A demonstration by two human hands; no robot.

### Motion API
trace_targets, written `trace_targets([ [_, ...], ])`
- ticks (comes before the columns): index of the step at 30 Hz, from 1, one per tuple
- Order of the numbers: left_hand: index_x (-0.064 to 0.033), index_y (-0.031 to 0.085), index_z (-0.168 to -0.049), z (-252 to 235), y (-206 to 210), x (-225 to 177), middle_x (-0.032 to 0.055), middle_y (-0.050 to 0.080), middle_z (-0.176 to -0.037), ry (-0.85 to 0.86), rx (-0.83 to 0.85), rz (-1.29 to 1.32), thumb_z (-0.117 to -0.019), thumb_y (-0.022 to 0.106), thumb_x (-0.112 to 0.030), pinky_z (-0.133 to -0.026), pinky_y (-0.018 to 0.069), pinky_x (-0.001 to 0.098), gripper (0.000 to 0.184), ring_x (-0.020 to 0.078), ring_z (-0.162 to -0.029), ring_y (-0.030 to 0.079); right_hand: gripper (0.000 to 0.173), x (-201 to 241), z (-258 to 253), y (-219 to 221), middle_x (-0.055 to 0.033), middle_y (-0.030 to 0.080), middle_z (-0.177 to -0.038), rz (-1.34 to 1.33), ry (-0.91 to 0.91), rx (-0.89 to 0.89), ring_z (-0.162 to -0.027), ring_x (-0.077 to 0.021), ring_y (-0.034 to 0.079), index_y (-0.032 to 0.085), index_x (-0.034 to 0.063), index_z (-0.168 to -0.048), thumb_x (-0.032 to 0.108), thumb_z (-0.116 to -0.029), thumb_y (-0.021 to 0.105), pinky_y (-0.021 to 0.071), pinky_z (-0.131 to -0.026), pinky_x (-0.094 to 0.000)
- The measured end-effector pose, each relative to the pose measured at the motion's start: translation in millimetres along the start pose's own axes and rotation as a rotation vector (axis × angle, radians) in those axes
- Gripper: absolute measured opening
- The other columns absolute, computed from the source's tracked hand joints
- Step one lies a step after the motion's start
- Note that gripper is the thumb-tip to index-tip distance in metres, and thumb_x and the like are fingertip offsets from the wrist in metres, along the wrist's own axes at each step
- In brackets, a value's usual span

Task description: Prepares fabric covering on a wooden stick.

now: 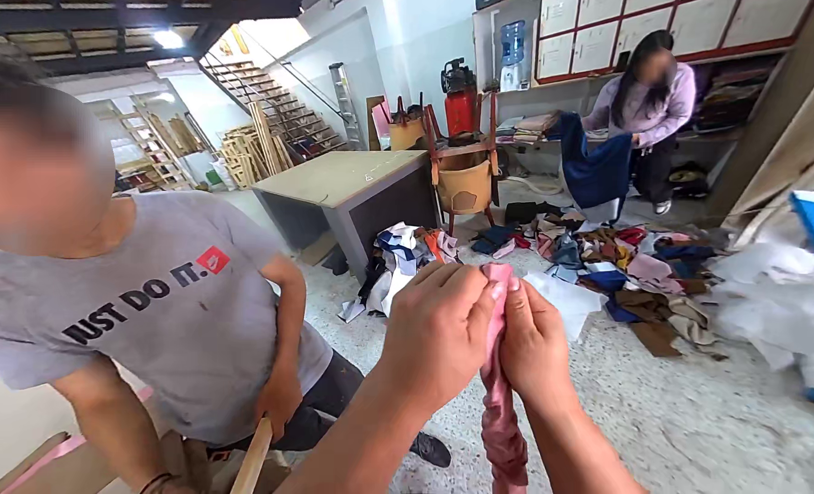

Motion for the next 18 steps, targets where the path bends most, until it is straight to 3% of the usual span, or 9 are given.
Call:
trace_targets([
  [3, -0.0109, 0.067, -0.082, -2.5, 21.6, -1.5, -0.002, 0.06, -0.076, 0.013, 0.014, -0.053, -0.1017, 0.06, -0.022, -0.064, 0.0511, 0.0257, 0.024, 0.0097, -0.073, 0.059, 0.047, -13.3, -2.6, -11.0, -0.0058, 0.058, -0.061, -0.02, 0.1, -0.011, -0.047, -0.0146, 0.056, 0.068, 0.0116, -0.093, 0.041, -0.1117, 0.036, 0.0471, -0.041, -0.0291],
  [6, -0.0087, 0.067, -0.087, 23.2, 41.2, 9.0, 0.0013, 0.062, -0.08, -0.03, 0.08, -0.035, -0.1032, 0.054, -0.023, -0.069, 0.0569, 0.0312, 0.025, 0.0138, -0.077, 0.063, 0.048, -39.5, 6.6, -13.4, -0.0052, 0.06, -0.062, 0.007, 0.131, 0.021, -0.051, -0.0153, 0.059, 0.068, 0.0123, -0.095, 0.04, -0.1121, 0.033, 0.0515, -0.046, -0.0323],
  [11, -0.0039, 0.068, -0.081, 123.7, 84.9, 20.0, 0.0092, 0.068, -0.078, -0.171, 0.258, 0.044, -0.0983, 0.054, -0.018, -0.07, 0.0609, 0.0403, 0.026, 0.023, -0.076, 0.07, 0.046, -104.4, 57.3, -28.5, 0.0005, 0.068, -0.075, 0.067, 0.244, 0.047, -0.071, -0.0078, 0.067, 0.069, 0.0076, -0.095, 0.023, -0.1116, 0.029, 0.0587, -0.069, -0.0295],
  [14, -0.0006, 0.071, -0.082, 205.9, 105.2, 13.8, 0.0144, 0.071, -0.081, -0.269, 0.402, 0.098, -0.095, 0.06, -0.013, -0.073, 0.0618, 0.0452, 0.021, 0.0288, -0.08, 0.073, 0.046, -156.8, 123.8, -47.2, 0.0011, 0.069, -0.078, 0.108, 0.33, 0.084, -0.074, -0.0048, 0.067, 0.069, 0.0035, -0.099, 0.02, -0.1098, 0.028, 0.0586, -0.073, -0.0292],
  [16, -0.0011, 0.073, -0.086, 242.9, 110.4, 13.7, 0.0137, 0.073, -0.086, -0.348, 0.417, 0.147, -0.0976, 0.061, -0.014, -0.077, 0.062, 0.0435, 0.021, 0.027, -0.084, 0.073, 0.046, -181.6, 154.1, -55.2, 0.003, 0.07, -0.077, 0.039, 0.315, 0.135, -0.071, -0.0035, 0.068, 0.068, 0.0063, -0.098, 0.025, -0.1122, 0.028, 0.06, -0.07, -0.0278],
  [18, -0.0022, 0.072, -0.085, 255.0, 100.9, 19.4, 0.0112, 0.072, -0.086, -0.44, 0.38, 0.21, -0.0998, 0.06, -0.019, -0.078, 0.0619, 0.0413, 0.025, 0.0227, -0.084, 0.072, 0.052, -186.3, 165.3, -55.4, 0.0018, 0.07, -0.08, -0.033, 0.273, 0.237, -0.071, -0.0064, 0.067, 0.067, 0.0081, -0.102, 0.038, -0.1126, 0.026, 0.06, -0.068, -0.03],
])
Point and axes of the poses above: each hand's wrist, its own z-axis away from the middle knuckle, its own y-axis out of the palm, x = y × z, the point moved 5 cm from there along -z, towards the middle knuckle
